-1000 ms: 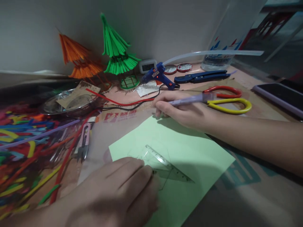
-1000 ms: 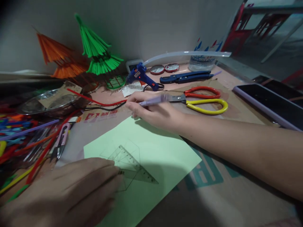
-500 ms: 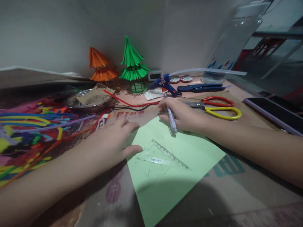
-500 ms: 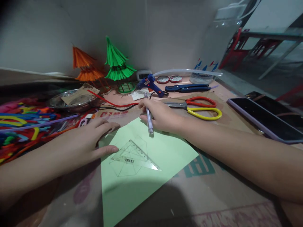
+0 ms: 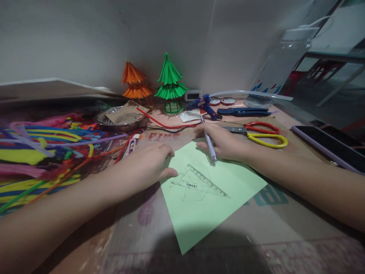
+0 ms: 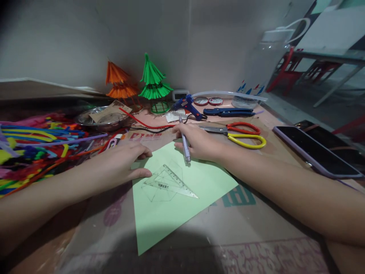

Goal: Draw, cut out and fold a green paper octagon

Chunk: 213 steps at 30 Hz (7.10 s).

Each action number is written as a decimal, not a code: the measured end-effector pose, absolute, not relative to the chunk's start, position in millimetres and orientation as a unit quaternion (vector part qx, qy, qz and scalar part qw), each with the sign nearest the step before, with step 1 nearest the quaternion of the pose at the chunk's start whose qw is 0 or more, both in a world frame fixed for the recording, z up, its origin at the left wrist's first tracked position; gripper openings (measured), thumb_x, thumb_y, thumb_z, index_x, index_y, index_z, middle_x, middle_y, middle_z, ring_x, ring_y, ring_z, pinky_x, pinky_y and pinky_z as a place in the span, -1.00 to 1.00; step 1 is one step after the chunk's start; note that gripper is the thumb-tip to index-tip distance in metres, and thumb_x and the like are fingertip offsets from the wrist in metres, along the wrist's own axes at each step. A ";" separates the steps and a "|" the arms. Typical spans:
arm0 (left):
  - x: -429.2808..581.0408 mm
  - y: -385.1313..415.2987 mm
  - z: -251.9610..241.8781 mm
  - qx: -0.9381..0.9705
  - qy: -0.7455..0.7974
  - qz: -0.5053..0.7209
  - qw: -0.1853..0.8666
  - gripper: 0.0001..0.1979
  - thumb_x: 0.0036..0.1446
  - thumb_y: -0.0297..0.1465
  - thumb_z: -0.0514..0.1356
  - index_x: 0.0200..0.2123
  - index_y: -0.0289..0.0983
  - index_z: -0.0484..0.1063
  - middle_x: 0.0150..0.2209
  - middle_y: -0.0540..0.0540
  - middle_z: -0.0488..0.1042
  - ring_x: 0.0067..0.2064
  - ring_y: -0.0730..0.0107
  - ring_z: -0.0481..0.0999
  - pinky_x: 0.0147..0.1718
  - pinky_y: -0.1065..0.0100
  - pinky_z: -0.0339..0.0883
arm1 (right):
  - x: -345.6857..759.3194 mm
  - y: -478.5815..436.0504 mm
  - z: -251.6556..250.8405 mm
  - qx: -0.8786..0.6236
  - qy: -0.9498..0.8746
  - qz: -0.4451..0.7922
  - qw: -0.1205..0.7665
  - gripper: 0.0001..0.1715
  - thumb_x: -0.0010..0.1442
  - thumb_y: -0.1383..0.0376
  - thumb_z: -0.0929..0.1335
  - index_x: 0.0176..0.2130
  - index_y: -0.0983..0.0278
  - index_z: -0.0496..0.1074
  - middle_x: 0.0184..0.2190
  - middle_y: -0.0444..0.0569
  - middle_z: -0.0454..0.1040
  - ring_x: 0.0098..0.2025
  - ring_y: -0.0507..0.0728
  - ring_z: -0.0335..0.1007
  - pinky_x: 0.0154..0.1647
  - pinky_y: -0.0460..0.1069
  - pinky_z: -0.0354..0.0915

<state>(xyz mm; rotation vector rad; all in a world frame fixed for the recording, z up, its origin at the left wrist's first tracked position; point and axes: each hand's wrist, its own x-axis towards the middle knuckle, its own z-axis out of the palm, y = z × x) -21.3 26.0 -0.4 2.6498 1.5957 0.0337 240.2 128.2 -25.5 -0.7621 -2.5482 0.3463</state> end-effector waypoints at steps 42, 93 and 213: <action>-1.0 -8.9 -16.4 0.960 0.229 0.155 -0.036 -0.77 0.48 -0.29 0.12 -0.02 -0.26 0.53 0.18 -0.09 0.56 0.38 0.10 0.31 0.51 0.00 -0.35 | 248.0 96.1 9.4 -0.339 -0.929 0.139 0.048 -0.90 0.22 0.39 0.32 -0.26 0.18 0.31 -0.45 -0.19 0.43 -0.47 0.05 0.27 -0.47 -0.08 0.01; 16.2 -1.3 -9.4 0.930 0.334 0.154 0.008 -0.59 0.52 -0.44 -0.16 0.08 -0.19 0.47 -0.07 -0.12 0.63 -0.15 0.23 0.64 -0.22 0.32 0.58 | 251.8 94.7 -19.3 -0.316 -0.865 0.285 0.264 -0.91 0.34 0.31 0.31 -0.12 0.24 0.33 -0.26 -0.07 0.50 -0.30 0.10 0.41 -0.27 -0.02 0.29; 6.4 -6.1 -24.6 0.933 0.346 0.096 0.011 -0.55 0.43 -0.53 0.00 0.32 -0.24 0.30 0.22 -0.13 0.53 0.23 0.21 0.53 0.20 0.25 0.47 | 254.6 94.5 -14.3 -0.272 -0.856 0.313 0.308 -0.77 0.41 0.19 0.30 -0.08 0.29 0.41 -0.29 -0.06 0.53 -0.31 0.10 0.44 -0.29 -0.03 0.30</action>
